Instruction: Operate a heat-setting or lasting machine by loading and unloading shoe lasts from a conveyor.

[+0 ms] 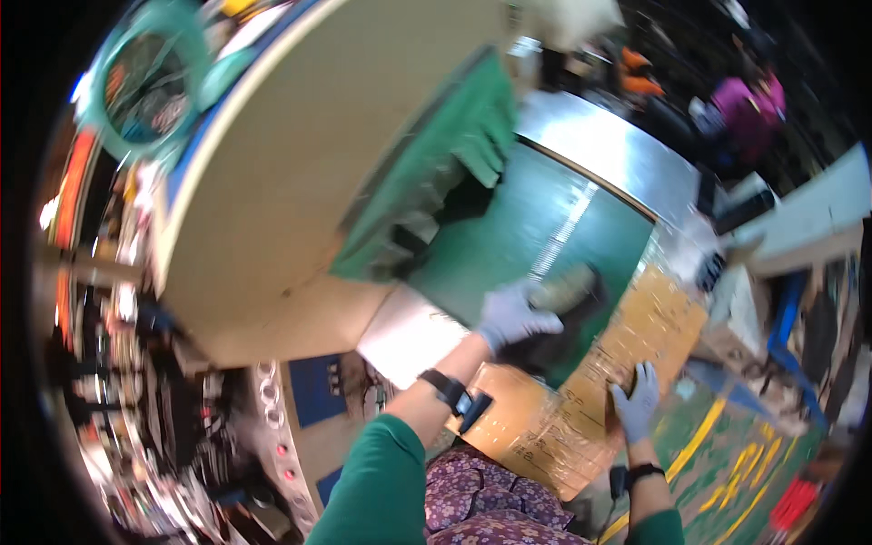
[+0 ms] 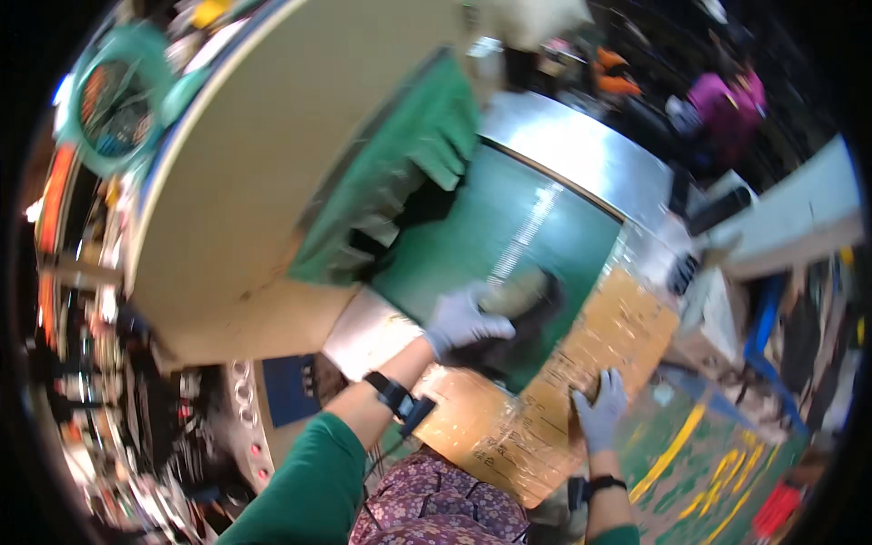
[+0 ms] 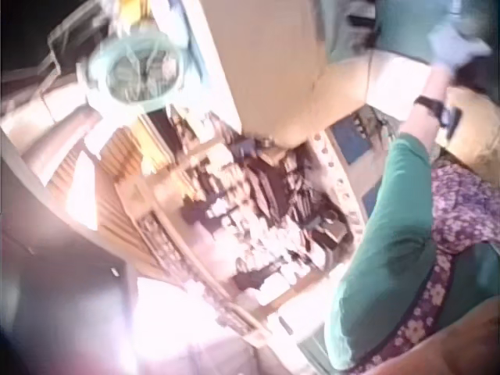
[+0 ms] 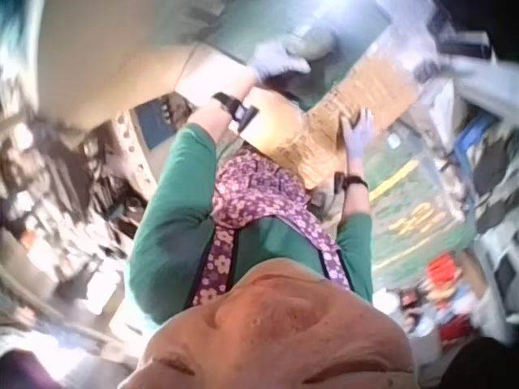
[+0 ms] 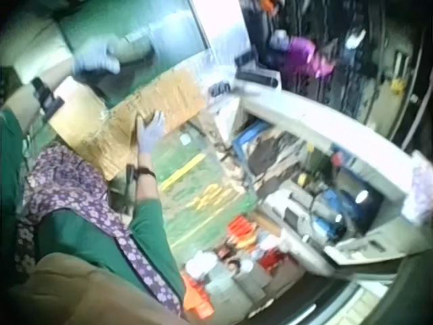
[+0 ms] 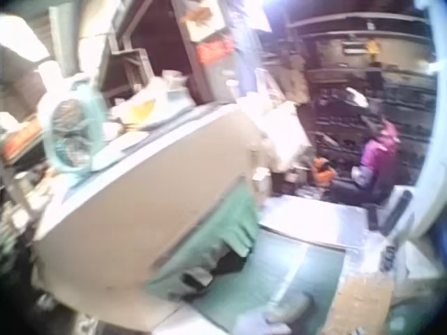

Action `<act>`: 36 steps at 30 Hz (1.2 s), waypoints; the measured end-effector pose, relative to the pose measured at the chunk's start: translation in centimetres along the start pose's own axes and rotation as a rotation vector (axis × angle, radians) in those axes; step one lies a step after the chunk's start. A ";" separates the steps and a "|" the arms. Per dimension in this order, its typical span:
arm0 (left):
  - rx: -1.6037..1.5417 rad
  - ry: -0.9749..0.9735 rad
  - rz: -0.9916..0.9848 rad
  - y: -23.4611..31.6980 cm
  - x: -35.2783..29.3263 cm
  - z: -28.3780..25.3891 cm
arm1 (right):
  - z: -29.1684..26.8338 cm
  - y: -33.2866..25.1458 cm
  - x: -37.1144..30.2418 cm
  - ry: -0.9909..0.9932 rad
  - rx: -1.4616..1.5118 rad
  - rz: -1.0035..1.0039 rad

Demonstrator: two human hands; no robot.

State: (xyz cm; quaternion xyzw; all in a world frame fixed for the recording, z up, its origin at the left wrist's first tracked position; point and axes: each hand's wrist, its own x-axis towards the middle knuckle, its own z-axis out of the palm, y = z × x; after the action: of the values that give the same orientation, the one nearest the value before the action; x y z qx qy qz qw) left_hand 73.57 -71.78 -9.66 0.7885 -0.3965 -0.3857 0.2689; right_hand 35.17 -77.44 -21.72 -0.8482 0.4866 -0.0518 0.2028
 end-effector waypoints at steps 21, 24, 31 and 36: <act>-0.085 1.415 -0.760 -16.0 -70.5 3.5 | 2.3 -43.5 -23.1 -1.848 0.844 0.108; 0.002 1.878 -1.161 -17.3 -84.3 11.2 | 5.3 -52.5 -27.8 -1.844 0.837 -0.132; -0.085 1.911 -2.146 -23.2 -91.5 32.8 | 6.1 -78.4 -47.3 -2.082 0.954 -0.583; -0.087 1.509 -2.449 -25.1 -89.5 29.7 | 6.2 -92.3 -58.7 -1.716 1.003 -1.048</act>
State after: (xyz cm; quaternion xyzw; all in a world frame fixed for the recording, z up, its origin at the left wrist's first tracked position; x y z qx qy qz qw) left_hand 24.95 12.86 -9.21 0.6305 0.7644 0.1205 -0.0604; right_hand 80.60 15.13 15.44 -0.5256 -0.3069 0.2802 0.7423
